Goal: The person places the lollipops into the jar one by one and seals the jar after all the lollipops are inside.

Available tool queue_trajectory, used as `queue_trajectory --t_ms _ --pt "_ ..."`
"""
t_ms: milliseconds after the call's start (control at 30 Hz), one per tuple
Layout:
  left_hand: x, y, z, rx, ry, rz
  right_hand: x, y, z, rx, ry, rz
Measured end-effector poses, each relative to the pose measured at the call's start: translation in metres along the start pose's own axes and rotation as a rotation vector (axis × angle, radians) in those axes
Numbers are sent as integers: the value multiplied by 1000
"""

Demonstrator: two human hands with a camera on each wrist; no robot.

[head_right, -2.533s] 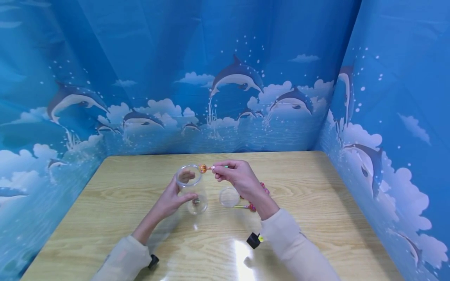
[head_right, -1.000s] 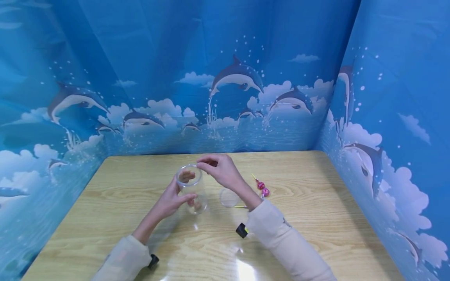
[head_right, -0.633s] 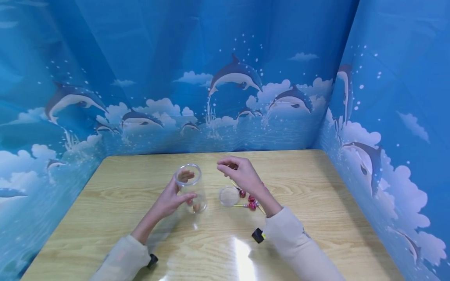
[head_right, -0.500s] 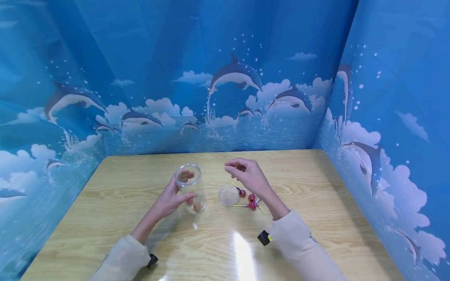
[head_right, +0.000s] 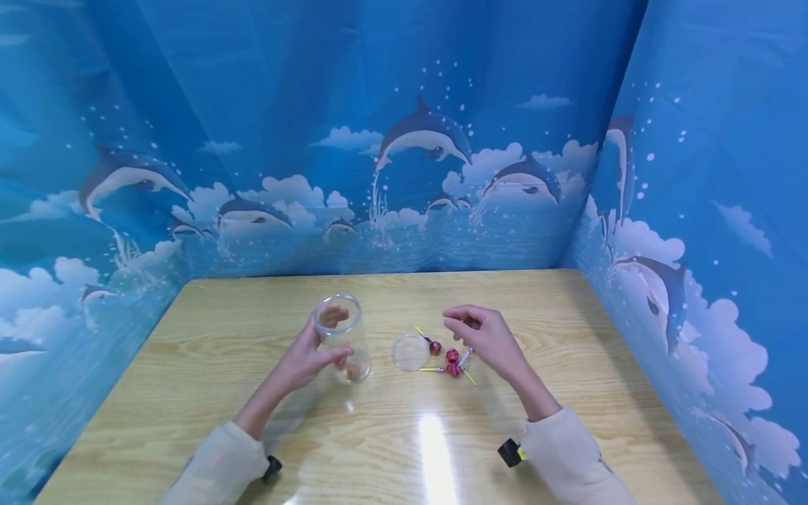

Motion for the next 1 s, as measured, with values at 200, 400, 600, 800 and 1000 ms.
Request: queue_trajectory --t_ms 200,400,600,800,1000 --pt "0 0 -1 -3 8 -1 -24 -9 -12 -32 -3 22" --pt "2 1 0 1 5 -1 -44 -16 -23 -75 -26 45" --pt "3 0 1 -5 -4 -4 -60 -23 -32 -96 -32 69" --pt "3 0 1 -3 3 3 -74 -29 -40 -119 -72 102" --pt "3 1 1 -1 3 -2 -87 -34 -45 -145 -117 127"
Point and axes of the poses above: each hand's wrist, its own y-axis towards the middle knuckle, its own z-axis out of the palm, x = y × z, the point moved 2 cm from there along y, towards the middle knuckle, and after that the axes turned 13 degrees about z, right-handed, at the moved point
